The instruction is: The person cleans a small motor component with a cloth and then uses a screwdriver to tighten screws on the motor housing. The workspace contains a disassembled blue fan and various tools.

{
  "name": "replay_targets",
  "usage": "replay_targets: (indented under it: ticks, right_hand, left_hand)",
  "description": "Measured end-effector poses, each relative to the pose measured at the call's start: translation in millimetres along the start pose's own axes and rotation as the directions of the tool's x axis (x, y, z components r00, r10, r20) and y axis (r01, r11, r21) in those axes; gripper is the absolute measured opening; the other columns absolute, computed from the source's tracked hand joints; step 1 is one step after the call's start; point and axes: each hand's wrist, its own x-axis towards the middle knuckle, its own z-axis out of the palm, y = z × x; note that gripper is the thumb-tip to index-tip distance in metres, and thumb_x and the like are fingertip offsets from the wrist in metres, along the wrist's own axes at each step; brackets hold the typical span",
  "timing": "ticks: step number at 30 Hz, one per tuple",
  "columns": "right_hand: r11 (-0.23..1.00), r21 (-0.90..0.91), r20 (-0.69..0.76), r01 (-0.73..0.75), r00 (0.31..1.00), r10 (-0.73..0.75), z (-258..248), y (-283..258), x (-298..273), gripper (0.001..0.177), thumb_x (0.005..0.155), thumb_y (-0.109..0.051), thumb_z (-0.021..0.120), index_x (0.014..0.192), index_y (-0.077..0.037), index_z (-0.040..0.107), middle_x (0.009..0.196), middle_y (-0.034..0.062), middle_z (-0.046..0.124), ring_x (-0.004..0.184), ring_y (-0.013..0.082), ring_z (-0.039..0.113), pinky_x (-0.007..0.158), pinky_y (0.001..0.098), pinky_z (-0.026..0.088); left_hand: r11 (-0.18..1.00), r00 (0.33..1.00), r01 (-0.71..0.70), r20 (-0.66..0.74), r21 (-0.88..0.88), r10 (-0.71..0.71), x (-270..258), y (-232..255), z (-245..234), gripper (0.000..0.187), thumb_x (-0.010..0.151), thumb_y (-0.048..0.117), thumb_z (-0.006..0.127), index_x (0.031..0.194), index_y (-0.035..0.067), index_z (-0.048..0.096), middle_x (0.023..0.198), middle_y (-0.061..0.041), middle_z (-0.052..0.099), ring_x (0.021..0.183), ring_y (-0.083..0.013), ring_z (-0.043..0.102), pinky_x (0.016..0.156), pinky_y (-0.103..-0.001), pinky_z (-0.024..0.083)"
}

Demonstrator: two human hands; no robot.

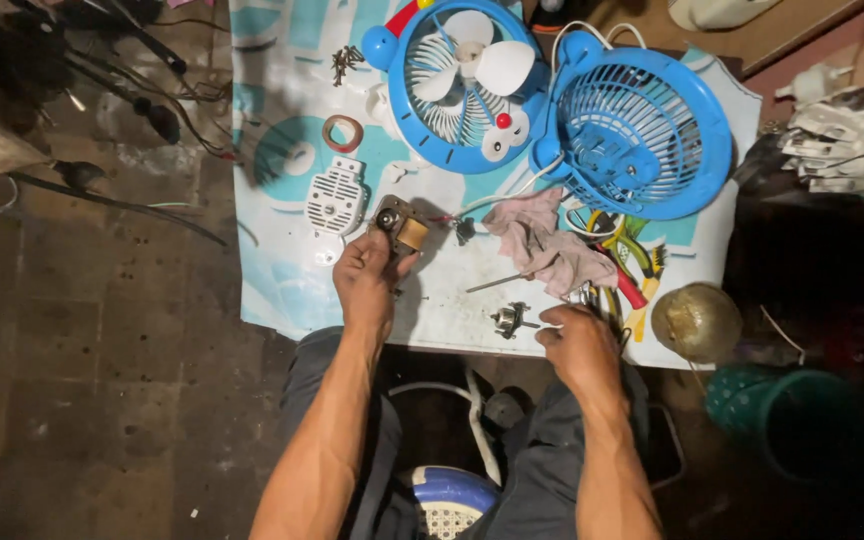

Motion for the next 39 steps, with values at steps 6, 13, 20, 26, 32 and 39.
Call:
replay_targets:
  ticks: [6,13,20,26,32,39]
  right_hand:
    - [0.997,0.044,0.004,0.058,0.998,-0.059,-1,-21,-8,0.015,0.082,-0.025,0.073,0.096,-0.026,0.079,0.098,-0.0001,0.076,0.101,0.0283,0.072,0.089,0.0447,0.057]
    - [0.956,0.274,-0.063,0.106,0.994,-0.092,-3,-25,-8,0.011,0.078,-0.022,0.081,0.089,-0.021,0.082,0.083,0.0072,0.077,0.092,0.0309,0.073,0.078,0.0410,0.057]
    - [0.696,0.679,-0.290,0.234,0.956,-0.038,-42,-84,-32,0.014,0.087,-0.009,0.077,0.100,-0.006,0.078,0.080,0.0165,0.074,0.073,0.0201,0.071,0.072,0.0363,0.059]
    - [0.683,0.314,-0.686,0.660,0.655,-0.318,-73,-162,-47,0.008,0.086,-0.001,0.080,0.091,-0.007,0.080,0.075,0.0100,0.073,0.070,0.0221,0.071,0.065,0.0326,0.056]
    - [0.637,0.051,-0.728,0.769,0.465,-0.504,-64,-183,-37,0.008,0.086,-0.001,0.078,0.087,-0.009,0.078,0.076,0.0060,0.072,0.068,0.0253,0.070,0.063,0.0330,0.056]
    - [0.645,0.061,-0.714,0.762,0.485,-0.505,-60,-177,-32,0.003,0.088,-0.006,0.078,0.089,-0.009,0.078,0.076,0.0065,0.071,0.070,0.0274,0.070,0.061,0.0344,0.055]
  left_hand:
    - [1.000,1.000,0.013,-0.001,0.000,-0.013,-11,12,6,0.020,0.097,0.015,0.067,0.100,-0.003,0.060,0.083,-0.013,0.070,0.081,-0.0294,0.074,0.078,-0.047,0.067]
    - [0.999,1.000,-0.029,0.009,0.024,0.029,-10,0,1,0.022,0.094,0.017,0.071,0.099,-0.002,0.060,0.082,-0.011,0.071,0.077,-0.0259,0.074,0.075,-0.047,0.068]
    - [0.999,0.998,-0.009,0.066,0.042,0.006,-17,-6,1,0.026,0.094,0.017,0.072,0.106,-0.003,0.061,0.081,-0.012,0.071,0.075,-0.0214,0.073,0.072,-0.041,0.067]
    - [0.990,0.988,-0.025,0.153,0.141,0.003,-30,4,14,0.026,0.094,0.017,0.071,0.109,-0.002,0.062,0.082,-0.014,0.073,0.073,-0.0201,0.073,0.069,-0.036,0.067]
    - [0.981,0.967,-0.091,0.251,0.174,0.045,-28,-9,7,0.027,0.093,0.013,0.073,0.111,-0.004,0.063,0.087,-0.017,0.074,0.075,-0.0167,0.071,0.071,-0.034,0.065]
    - [0.977,0.951,-0.135,0.300,0.164,0.081,-24,-18,4,0.027,0.094,0.013,0.072,0.112,-0.005,0.063,0.090,-0.018,0.075,0.075,-0.0156,0.071,0.072,-0.033,0.064]
